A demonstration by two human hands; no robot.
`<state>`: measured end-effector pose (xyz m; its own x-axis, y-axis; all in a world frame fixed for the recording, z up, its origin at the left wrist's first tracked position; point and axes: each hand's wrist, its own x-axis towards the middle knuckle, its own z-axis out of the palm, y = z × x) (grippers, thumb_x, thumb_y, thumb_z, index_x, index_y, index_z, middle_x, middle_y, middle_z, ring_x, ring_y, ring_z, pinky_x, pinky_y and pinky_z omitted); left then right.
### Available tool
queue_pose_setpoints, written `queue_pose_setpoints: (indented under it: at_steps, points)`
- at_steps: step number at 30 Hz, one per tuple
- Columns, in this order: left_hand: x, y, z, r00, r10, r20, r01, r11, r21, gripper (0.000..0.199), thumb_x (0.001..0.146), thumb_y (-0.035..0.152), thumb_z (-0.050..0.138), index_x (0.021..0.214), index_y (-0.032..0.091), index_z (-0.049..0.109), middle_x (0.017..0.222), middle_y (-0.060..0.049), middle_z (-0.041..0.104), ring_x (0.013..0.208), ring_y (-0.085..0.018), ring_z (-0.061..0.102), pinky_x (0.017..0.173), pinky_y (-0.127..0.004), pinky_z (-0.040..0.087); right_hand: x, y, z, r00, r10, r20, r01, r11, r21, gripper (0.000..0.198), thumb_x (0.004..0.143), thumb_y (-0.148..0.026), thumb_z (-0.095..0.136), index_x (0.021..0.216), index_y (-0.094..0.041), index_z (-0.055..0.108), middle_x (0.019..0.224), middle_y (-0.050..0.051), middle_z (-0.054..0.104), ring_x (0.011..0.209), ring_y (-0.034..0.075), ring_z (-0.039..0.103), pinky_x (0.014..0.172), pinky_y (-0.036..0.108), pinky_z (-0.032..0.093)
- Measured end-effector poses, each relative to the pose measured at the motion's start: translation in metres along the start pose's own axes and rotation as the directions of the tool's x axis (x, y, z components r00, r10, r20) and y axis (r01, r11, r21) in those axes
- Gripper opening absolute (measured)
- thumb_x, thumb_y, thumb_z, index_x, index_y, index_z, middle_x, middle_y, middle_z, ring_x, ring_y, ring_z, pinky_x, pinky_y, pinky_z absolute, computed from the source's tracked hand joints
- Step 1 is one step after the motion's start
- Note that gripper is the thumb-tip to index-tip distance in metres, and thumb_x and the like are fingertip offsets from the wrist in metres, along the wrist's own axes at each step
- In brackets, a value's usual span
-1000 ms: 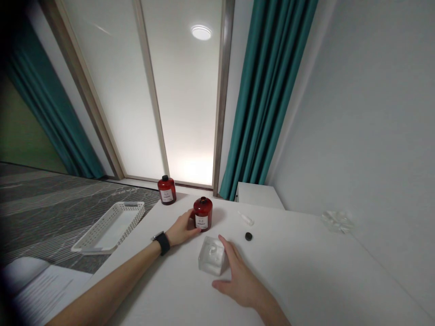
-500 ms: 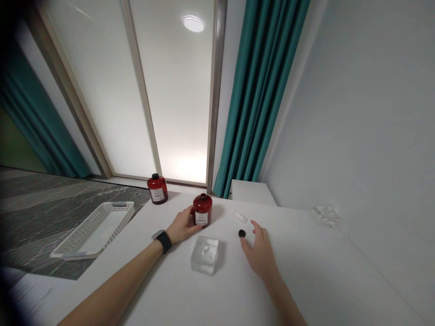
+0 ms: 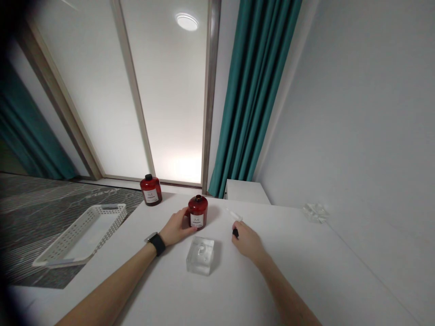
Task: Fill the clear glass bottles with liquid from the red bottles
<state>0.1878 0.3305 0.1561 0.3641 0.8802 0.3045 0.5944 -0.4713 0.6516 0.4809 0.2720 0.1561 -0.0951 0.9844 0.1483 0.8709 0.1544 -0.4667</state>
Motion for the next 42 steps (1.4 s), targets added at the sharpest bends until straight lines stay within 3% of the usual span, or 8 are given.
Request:
queue_pose_setpoints:
  at_steps: [5,9,14,18,21,27,35,42]
  points:
    - [-0.001,0.001,-0.001,0.999,0.037,0.004,-0.038,0.999,0.024,0.057,0.072,0.031,0.077,0.124,0.020,0.053,0.116,-0.010,0.068,0.103,-0.032,0.064,0.089,-0.042,0.048,0.015,-0.021,-0.015,0.992,-0.122,-0.026,0.124,0.985,0.124,0.015,0.075,-0.014,0.056,0.086,-0.025,0.052,0.069,-0.006,0.057,0.059,0.015,0.052,0.057,0.024,0.037]
    - [-0.001,0.001,-0.002,0.999,0.046,0.017,-0.047,0.998,0.041,0.058,0.072,0.032,0.077,0.123,0.020,0.053,0.114,-0.010,0.068,0.102,-0.033,0.063,0.089,-0.043,0.047,0.036,-0.046,-0.024,0.976,-0.148,-0.161,0.182,0.958,0.222,0.010,0.080,-0.025,0.058,0.087,-0.025,0.052,0.063,-0.007,0.051,0.055,0.016,0.049,0.055,0.026,0.038]
    - [-0.001,0.001,-0.003,0.998,0.051,0.027,-0.052,0.998,0.047,0.063,0.071,0.035,0.078,0.126,0.021,0.052,0.117,-0.011,0.068,0.104,-0.034,0.062,0.090,-0.044,0.045,0.062,-0.079,-0.033,0.930,-0.172,-0.324,0.288,0.888,0.357,0.016,0.087,-0.034,0.056,0.100,-0.024,0.053,0.099,0.005,0.069,0.088,0.020,0.065,0.079,0.035,0.050]
    - [-0.003,0.002,-0.003,0.998,0.045,0.036,-0.047,0.997,0.065,0.063,0.072,0.037,0.078,0.126,0.020,0.051,0.115,-0.010,0.068,0.103,-0.035,0.062,0.088,-0.043,0.044,0.072,-0.101,-0.034,0.914,-0.257,-0.313,0.394,0.742,0.542,0.036,0.087,-0.030,0.059,0.122,-0.025,0.050,0.118,0.007,0.071,0.111,0.021,0.065,0.100,0.040,0.046]
    - [-0.004,0.004,-0.003,0.998,0.046,0.029,-0.049,0.995,0.082,0.064,0.072,0.037,0.078,0.127,0.021,0.050,0.114,-0.009,0.068,0.102,-0.034,0.062,0.087,-0.041,0.043,0.075,-0.110,-0.030,0.916,-0.282,-0.287,0.402,0.672,0.623,0.035,0.086,-0.025,0.061,0.120,-0.025,0.056,0.119,0.008,0.071,0.117,0.022,0.063,0.106,0.043,0.042]
    - [-0.004,0.006,-0.004,0.999,0.038,0.028,-0.040,0.994,0.099,0.057,0.072,0.036,0.077,0.121,0.021,0.052,0.106,-0.007,0.068,0.096,-0.033,0.061,0.083,-0.040,0.042,0.078,-0.112,-0.018,0.921,-0.277,-0.274,0.388,0.709,0.589,0.026,0.085,-0.023,0.058,0.110,-0.024,0.063,0.119,0.007,0.070,0.114,0.022,0.063,0.107,0.044,0.043]
    - [-0.004,0.004,-0.002,0.999,0.041,0.014,-0.042,0.995,0.089,0.060,0.073,0.038,0.077,0.123,0.021,0.051,0.109,-0.008,0.068,0.096,-0.032,0.060,0.084,-0.042,0.043,0.078,-0.112,-0.008,0.914,-0.291,-0.281,0.405,0.666,0.627,0.012,0.087,-0.022,0.057,0.099,-0.025,0.056,0.115,0.007,0.071,0.110,0.021,0.065,0.101,0.044,0.048]
    - [-0.004,0.004,-0.004,0.998,0.027,0.049,-0.029,0.998,0.054,0.063,0.071,0.037,0.079,0.125,0.022,0.050,0.112,-0.008,0.068,0.100,-0.032,0.061,0.086,-0.042,0.043,0.081,-0.107,0.002,0.878,-0.298,-0.375,0.470,0.683,0.559,0.010,0.083,-0.020,0.058,0.092,-0.025,0.060,0.109,0.006,0.066,0.109,0.022,0.061,0.097,0.043,0.049]
